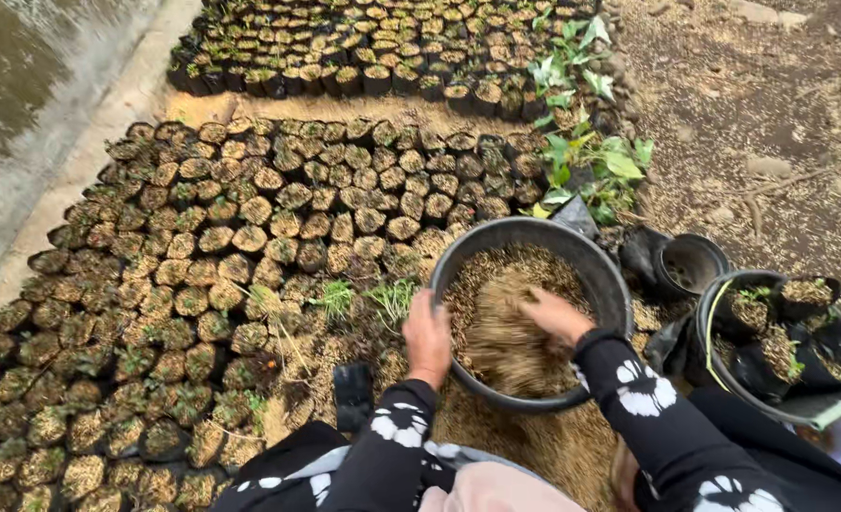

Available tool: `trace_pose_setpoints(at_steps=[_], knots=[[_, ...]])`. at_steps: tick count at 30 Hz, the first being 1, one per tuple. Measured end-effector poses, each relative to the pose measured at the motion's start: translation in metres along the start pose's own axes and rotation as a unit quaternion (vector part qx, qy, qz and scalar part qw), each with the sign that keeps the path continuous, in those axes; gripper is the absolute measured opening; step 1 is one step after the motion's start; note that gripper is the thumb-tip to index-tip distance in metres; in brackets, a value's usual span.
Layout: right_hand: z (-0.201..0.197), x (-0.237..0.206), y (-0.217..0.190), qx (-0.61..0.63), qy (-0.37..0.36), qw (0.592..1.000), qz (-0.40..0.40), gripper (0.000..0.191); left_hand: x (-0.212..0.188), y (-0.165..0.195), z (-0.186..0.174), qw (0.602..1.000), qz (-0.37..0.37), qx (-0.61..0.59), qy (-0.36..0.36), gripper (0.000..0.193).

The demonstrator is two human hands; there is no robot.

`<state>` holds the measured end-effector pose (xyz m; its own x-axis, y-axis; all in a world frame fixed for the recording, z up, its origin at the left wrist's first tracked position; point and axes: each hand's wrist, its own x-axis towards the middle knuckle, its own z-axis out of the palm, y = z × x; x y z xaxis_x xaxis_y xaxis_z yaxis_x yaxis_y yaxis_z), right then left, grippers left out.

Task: The person sits on the ground in a plant nursery and fills black plastic polybags with growing medium from a large basin, pressing seedlings into the filled bags. They place the finished bags into rows of similar bags arranged on the ground and repeat the cycle.

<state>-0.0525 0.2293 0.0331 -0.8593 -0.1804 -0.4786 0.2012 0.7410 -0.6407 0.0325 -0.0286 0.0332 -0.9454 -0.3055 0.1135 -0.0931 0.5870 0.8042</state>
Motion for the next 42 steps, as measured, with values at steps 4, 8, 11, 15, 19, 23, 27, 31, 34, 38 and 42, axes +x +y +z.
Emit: trace_pose_setpoints(at_steps=[4, 8, 11, 15, 19, 23, 27, 31, 34, 38, 42], knots=[[-0.027, 0.019, -0.002, -0.114, 0.165, 0.976, -0.083, 0.057, 0.002, -0.045, -0.033, 0.991, -0.055, -0.032, 0.118, 0.047], [-0.023, 0.023, 0.002, -0.127, 0.19, 0.973, -0.032, 0.075, -0.008, -0.099, -0.083, 0.967, -0.159, 0.078, 0.182, 0.053], [0.005, 0.019, -0.003, -0.087, 0.072, 0.994, 0.006, 0.09, -0.027, -0.127, -0.11, 0.913, -0.359, 0.174, 0.091, 0.063], [0.021, 0.008, -0.033, 0.015, -0.092, 0.995, 0.035, 0.087, -0.044, -0.14, -0.122, 0.9, -0.399, 0.171, -0.052, 0.088], [0.03, -0.011, -0.082, -0.233, -0.02, 0.969, -0.08, 0.079, -0.056, -0.135, -0.112, 0.903, -0.355, 0.211, -0.116, 0.101], [0.07, -0.042, -0.12, -0.341, -0.019, 0.924, -0.175, 0.078, -0.06, -0.122, -0.099, 0.903, -0.358, 0.207, -0.115, 0.123], [0.076, -0.064, -0.109, -0.438, -0.049, 0.881, -0.173, 0.074, -0.062, -0.115, -0.097, 0.898, -0.349, 0.238, -0.124, 0.124], [0.068, -0.069, -0.061, -0.549, -0.096, 0.801, -0.221, 0.052, -0.058, -0.116, -0.098, 0.912, -0.309, 0.239, -0.125, 0.124], [0.061, -0.054, -0.027, -0.545, 0.028, 0.801, -0.245, 0.037, -0.061, -0.122, -0.101, 0.926, -0.313, 0.18, -0.113, 0.117], [0.004, -0.041, 0.0, -0.464, 0.134, 0.854, -0.193, 0.049, -0.054, -0.121, -0.109, 0.948, -0.317, 0.011, -0.021, 0.114], [-0.068, -0.045, -0.012, -0.041, 0.064, 0.986, -0.146, 0.036, -0.04, -0.097, -0.114, 0.907, -0.277, -0.307, 0.078, 0.096]])
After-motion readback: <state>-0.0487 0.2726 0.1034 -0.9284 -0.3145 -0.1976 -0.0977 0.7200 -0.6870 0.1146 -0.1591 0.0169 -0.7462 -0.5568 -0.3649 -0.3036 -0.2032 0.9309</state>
